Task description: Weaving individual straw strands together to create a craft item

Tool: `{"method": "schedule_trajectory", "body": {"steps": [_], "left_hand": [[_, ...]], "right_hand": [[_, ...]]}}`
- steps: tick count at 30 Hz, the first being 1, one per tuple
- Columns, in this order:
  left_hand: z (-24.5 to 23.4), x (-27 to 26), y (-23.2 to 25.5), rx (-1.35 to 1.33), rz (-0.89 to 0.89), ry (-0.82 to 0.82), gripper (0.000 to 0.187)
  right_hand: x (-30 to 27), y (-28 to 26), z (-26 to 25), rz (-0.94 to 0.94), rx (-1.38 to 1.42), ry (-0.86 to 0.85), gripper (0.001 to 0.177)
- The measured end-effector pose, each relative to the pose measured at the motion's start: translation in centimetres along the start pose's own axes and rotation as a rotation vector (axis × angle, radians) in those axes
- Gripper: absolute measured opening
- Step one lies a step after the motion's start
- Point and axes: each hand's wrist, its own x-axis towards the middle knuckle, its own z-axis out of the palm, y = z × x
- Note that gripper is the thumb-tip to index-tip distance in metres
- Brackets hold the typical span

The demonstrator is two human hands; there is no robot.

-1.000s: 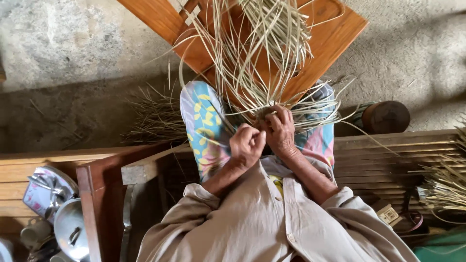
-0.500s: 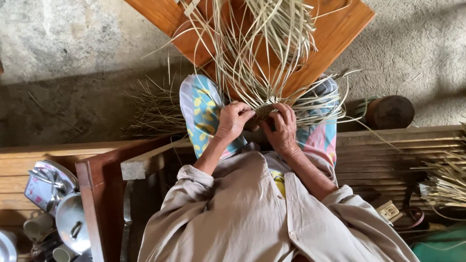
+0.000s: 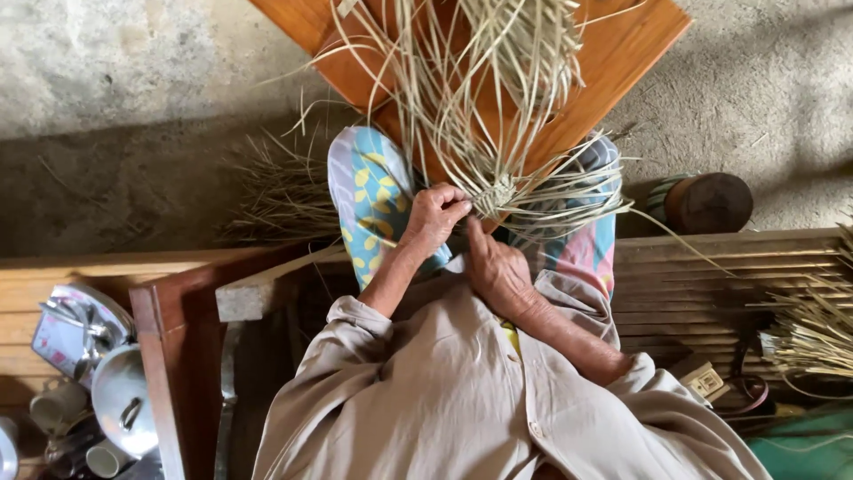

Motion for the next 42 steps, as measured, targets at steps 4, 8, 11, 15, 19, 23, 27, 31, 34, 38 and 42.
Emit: {"method": "schedule_trajectory", "body": {"steps": [4, 8, 11, 15, 19, 23, 27, 31, 34, 38, 42], "left_hand": [[-0.1, -0.4, 0.5, -0.015, 0.037, -0.042, 0.012], [0.1, -0.2, 0.2, -0.023, 0.035, -0.034, 0.011], [0.3, -0.4, 0.1, -0.043, 0.034, -0.025, 0.011], [0.8, -0.7, 0.7, -0.067, 0.034, -0.016, 0.011], [1.1, -0.3, 0.3, -0.073, 0.034, 0.010, 0.008], [1.1, -0.7, 1.6, -0.140, 0.046, 0.005, 0.010], [1.4, -0.8, 1.8, -0.164, 0.053, 0.003, 0.012], [1.8, -0.5, 0.6, -0.174, 0.072, 0.027, 0.012], [1.7, -0.3, -0.8, -0.176, 0.101, 0.034, 0.013], [1.5, -0.6, -0.3, -0.186, 0.099, 0.027, 0.015], [1.2, -1.3, 1.9, -0.280, 0.013, 0.001, 0.012]], "right_hand": [[-0.8, 0.8, 1.4, 0.014, -0.094, -0.011, 0.067], [-1.3, 1.3, 1.7, 0.036, -0.086, 0.009, 0.073], [-1.8, 2.1, 2.6, 0.082, -0.084, -0.031, 0.080], [-1.4, 1.5, 1.8, 0.121, -0.037, -0.082, 0.083], [-1.4, 1.7, 2.3, 0.110, -0.039, -0.091, 0.083], [-1.4, 1.5, 2.5, 0.180, -0.060, -0.126, 0.080], [-0.6, 1.4, 1.8, 0.365, 0.052, -0.189, 0.074], [-1.2, 3.1, 2.3, 0.641, 0.083, -0.284, 0.046], [-0.5, 3.1, -0.3, 0.526, 0.877, 0.237, 0.059], [0.2, 5.8, -0.4, 0.321, 1.037, 0.359, 0.071], [4.3, 4.4, -3.9, 0.033, 0.612, 0.314, 0.047]]}}
